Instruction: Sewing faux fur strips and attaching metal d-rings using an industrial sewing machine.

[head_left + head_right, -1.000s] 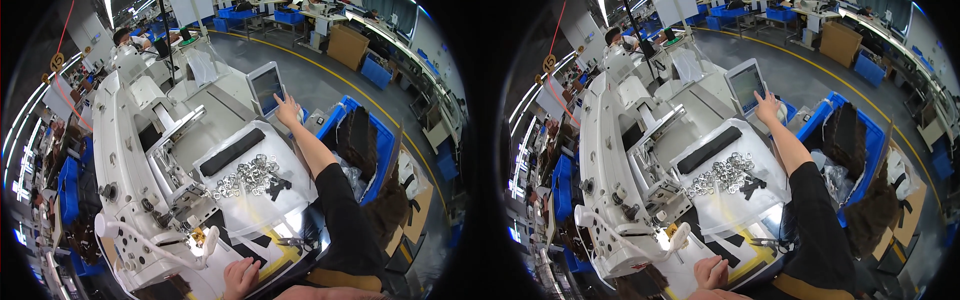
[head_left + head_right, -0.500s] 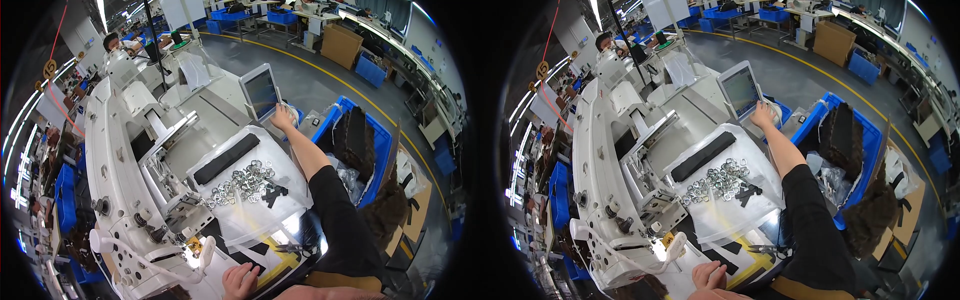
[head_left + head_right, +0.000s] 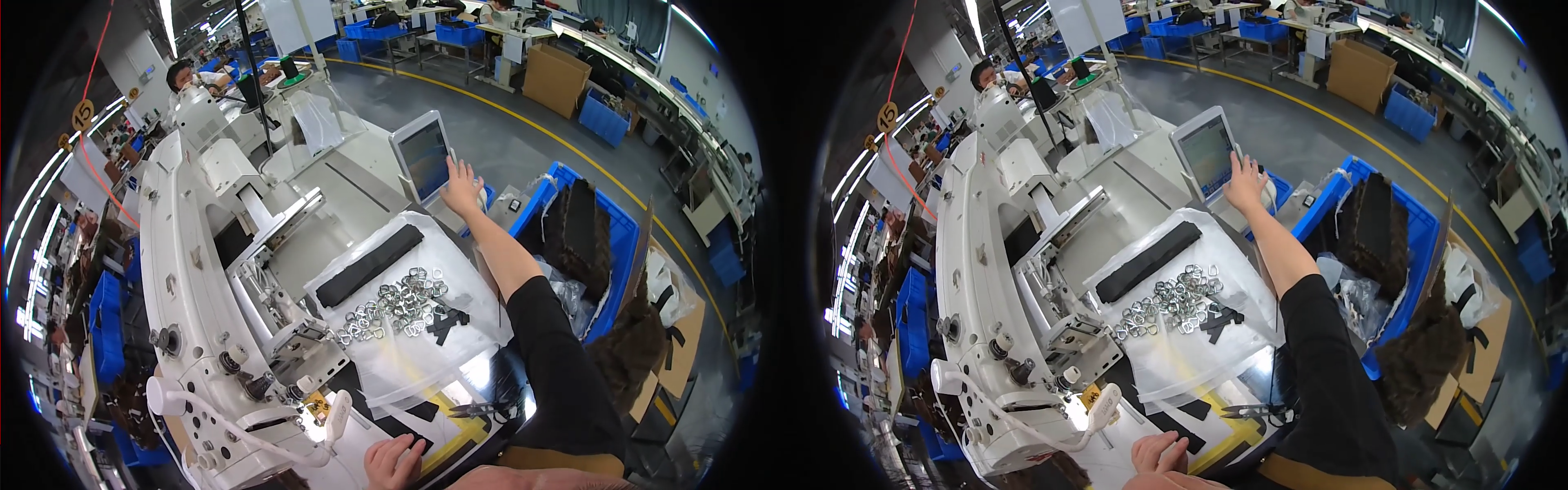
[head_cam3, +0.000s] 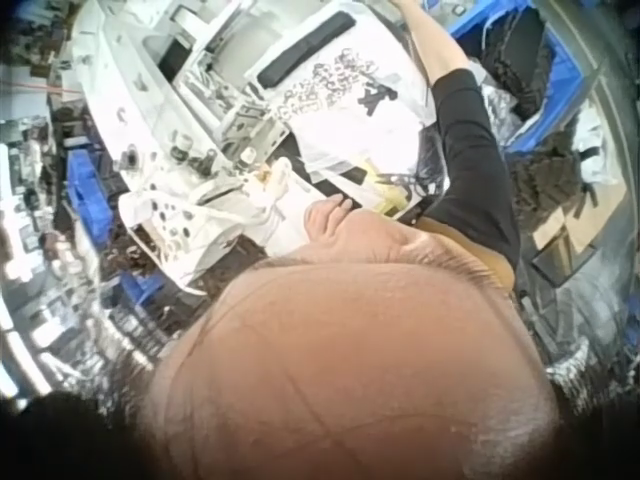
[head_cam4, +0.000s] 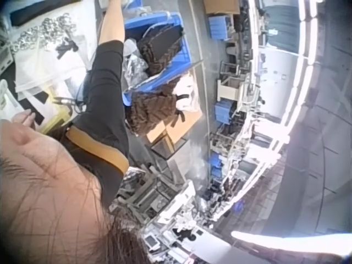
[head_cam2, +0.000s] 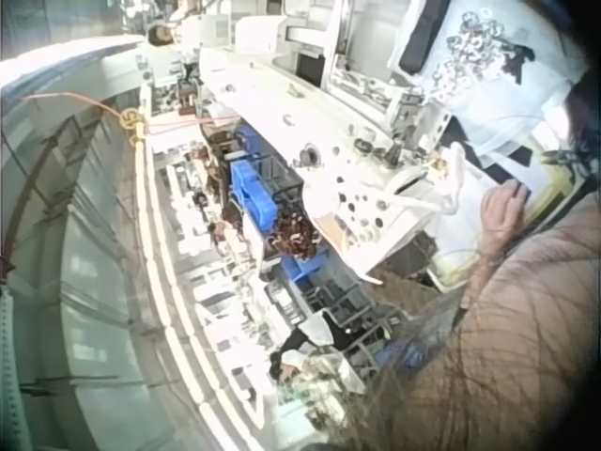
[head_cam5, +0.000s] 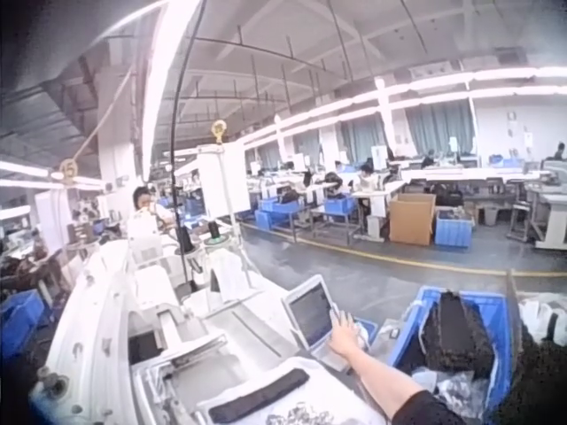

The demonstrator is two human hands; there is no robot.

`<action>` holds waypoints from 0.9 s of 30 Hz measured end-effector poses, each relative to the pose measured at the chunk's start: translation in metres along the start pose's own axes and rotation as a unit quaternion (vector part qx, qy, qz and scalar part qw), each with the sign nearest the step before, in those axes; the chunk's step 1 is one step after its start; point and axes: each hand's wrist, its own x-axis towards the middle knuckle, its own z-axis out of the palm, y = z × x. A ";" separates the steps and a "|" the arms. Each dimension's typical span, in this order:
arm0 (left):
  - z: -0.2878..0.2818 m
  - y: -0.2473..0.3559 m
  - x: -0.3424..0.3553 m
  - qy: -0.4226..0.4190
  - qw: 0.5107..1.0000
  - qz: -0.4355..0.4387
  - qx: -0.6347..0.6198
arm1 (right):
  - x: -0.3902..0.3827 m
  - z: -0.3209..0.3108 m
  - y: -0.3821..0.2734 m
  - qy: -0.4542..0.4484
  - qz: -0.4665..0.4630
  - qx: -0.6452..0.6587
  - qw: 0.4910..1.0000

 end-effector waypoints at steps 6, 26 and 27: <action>0.000 0.004 0.003 0.006 1.000 -0.023 -0.013 | -0.003 -0.027 -0.035 0.118 -0.158 -0.063 0.978; -0.010 0.012 0.011 0.022 0.999 -0.036 -0.017 | -0.014 -0.004 -0.023 0.027 -0.008 -0.036 0.999; -0.011 0.013 0.013 0.022 0.999 -0.033 -0.009 | -0.013 -0.003 -0.020 0.006 0.025 -0.027 0.999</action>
